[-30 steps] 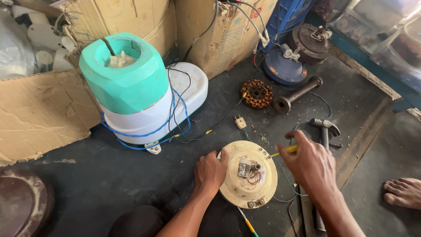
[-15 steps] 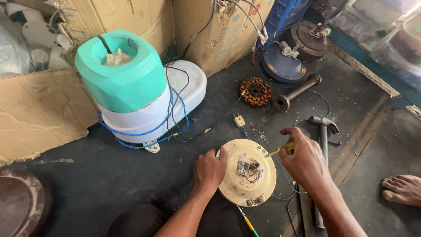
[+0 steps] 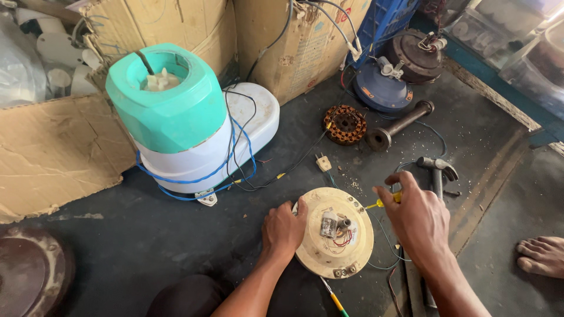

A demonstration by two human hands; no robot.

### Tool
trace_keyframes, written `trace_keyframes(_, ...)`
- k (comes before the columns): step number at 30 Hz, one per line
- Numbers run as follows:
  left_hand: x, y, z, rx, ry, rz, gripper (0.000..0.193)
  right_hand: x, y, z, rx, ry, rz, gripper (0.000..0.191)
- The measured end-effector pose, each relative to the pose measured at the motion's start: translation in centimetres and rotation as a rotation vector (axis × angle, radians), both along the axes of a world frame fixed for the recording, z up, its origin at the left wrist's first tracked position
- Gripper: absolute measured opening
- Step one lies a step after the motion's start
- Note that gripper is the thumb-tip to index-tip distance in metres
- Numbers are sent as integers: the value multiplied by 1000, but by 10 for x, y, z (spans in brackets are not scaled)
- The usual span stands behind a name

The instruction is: The person sits on the floor of a repair workshop and works on the round base plate of a fan motor, using a screwdriver to loosen and turn screws on the plate while holding it steady with the other hand. They continue working the screws and repositioning the plate on the floor throughout the episode.

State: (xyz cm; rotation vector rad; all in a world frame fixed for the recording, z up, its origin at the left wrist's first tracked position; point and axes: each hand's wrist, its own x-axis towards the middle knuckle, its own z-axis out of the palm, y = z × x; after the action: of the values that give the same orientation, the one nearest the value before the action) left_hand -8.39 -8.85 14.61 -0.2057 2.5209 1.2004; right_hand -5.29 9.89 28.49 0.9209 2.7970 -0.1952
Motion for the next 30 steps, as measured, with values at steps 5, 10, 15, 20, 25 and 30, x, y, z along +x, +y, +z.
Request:
trace_keyframes(5, 1, 0, 0, -8, -5, 9, 58, 2, 6, -3, -164, 541, 549, 39)
trace_keyframes(10, 3, 0, 0, -3, 0, 4, 58, 3, 8, -5, 39, 75, 94, 35)
trace_keyframes(15, 3, 1, 2, 7, -23, -9, 59, 2, 6, -3, -32, 312, 377, 41)
trace_keyframes(20, 3, 1, 4, 12, -17, 7, 58, 0, 6, 0, -78, 164, 80, 46)
trace_keyframes(25, 3, 1, 6, 3, -31, 1, 58, 1, 8, -1, -7, 305, 389, 41)
trace_keyframes(30, 3, 0, 6, 4, -26, 10, 58, 3, 13, -4, -95, 174, 109, 37)
